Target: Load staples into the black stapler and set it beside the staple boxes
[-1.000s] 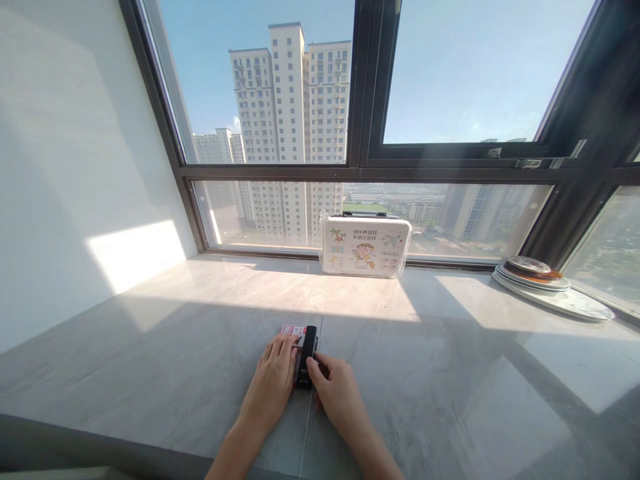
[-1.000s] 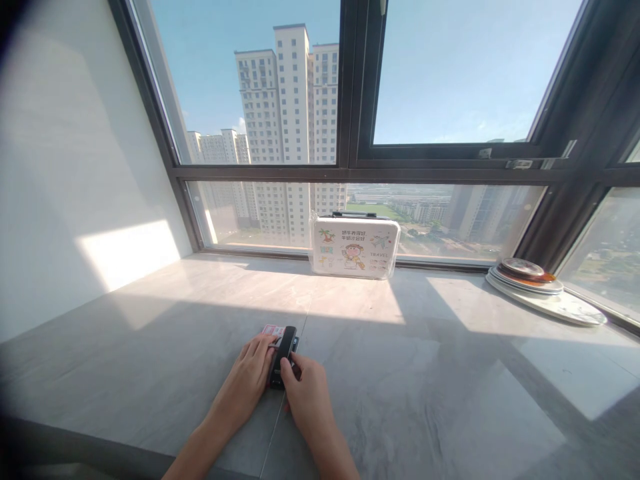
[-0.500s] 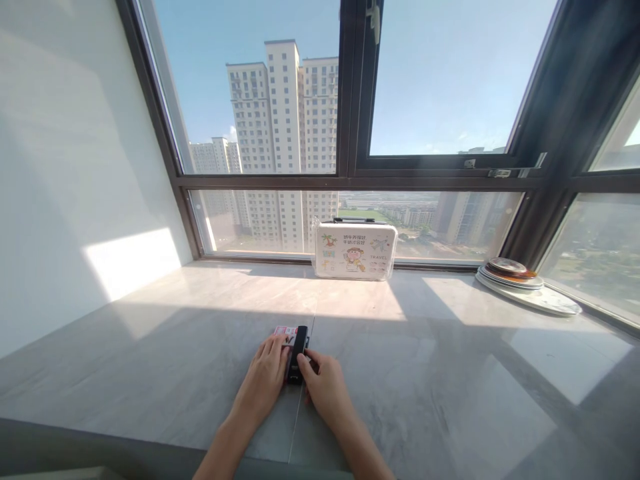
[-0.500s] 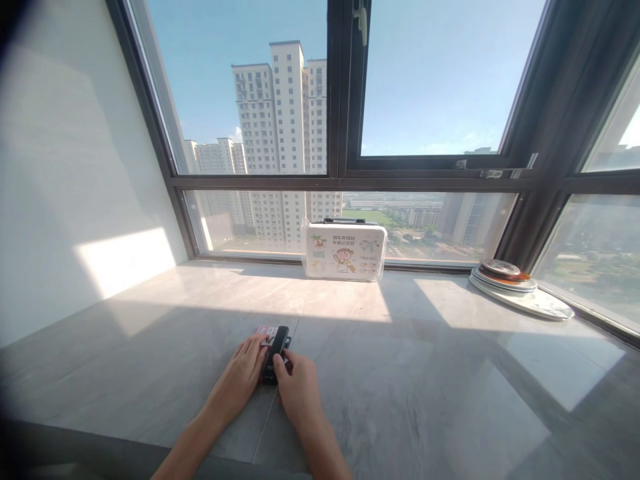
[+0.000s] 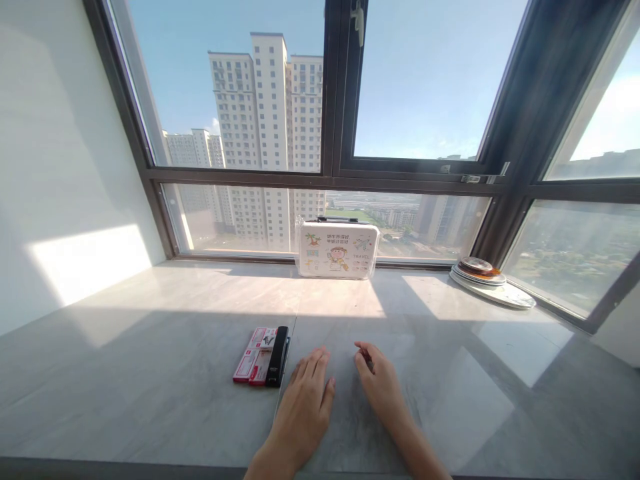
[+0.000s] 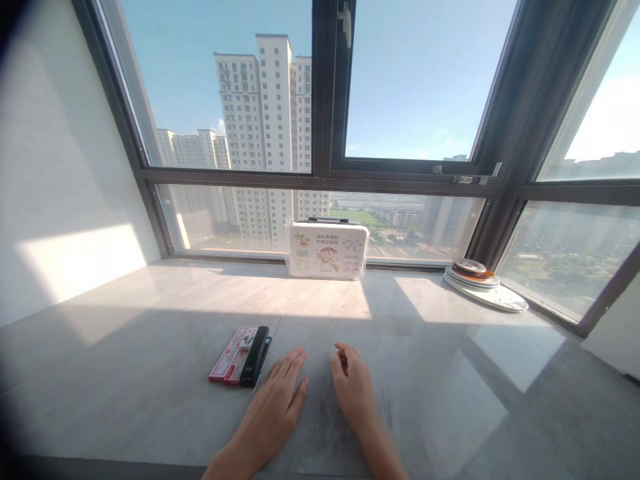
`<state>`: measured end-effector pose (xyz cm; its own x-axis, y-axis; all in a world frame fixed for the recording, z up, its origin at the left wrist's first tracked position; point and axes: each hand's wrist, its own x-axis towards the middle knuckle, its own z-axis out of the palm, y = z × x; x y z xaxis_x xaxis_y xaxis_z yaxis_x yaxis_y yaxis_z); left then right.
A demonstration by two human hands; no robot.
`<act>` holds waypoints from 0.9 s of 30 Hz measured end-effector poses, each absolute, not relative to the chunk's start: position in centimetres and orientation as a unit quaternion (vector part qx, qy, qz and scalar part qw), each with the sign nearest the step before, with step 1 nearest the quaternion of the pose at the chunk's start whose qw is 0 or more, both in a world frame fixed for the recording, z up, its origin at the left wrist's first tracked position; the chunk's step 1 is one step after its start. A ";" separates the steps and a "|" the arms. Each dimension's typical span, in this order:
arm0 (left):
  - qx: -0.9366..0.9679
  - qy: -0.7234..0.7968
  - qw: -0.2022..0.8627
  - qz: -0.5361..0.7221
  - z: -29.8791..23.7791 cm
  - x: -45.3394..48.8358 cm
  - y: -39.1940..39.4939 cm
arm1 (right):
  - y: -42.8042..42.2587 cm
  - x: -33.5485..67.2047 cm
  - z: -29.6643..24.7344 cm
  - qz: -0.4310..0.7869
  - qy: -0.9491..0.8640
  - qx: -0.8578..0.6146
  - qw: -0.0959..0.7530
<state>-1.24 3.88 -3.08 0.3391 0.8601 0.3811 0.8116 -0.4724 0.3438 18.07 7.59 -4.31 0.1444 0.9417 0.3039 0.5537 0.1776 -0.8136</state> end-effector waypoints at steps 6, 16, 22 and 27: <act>0.791 0.578 -0.025 0.200 -5.8 0.3 8.2 | 7.1 18.7 -5.0 0.066 -0.715 -0.652 0.243; 0.794 0.567 -0.037 0.217 -6.0 0.5 7.9 | 5.9 17.0 -4.5 0.026 -0.728 -0.665 0.166; 0.791 0.568 -0.037 0.223 -6.3 0.6 8.2 | 5.3 16.7 -4.2 0.024 -0.727 -0.666 0.164; 0.792 0.567 -0.042 0.224 -6.4 0.6 8.1 | 5.2 16.7 -4.4 0.021 -0.730 -0.664 0.163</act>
<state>0.55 8.13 -6.42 0.2580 0.8787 0.4016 0.9161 -0.3546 0.1874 16.71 5.24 -4.40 -0.0654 0.9753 0.2109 0.9619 0.1178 -0.2468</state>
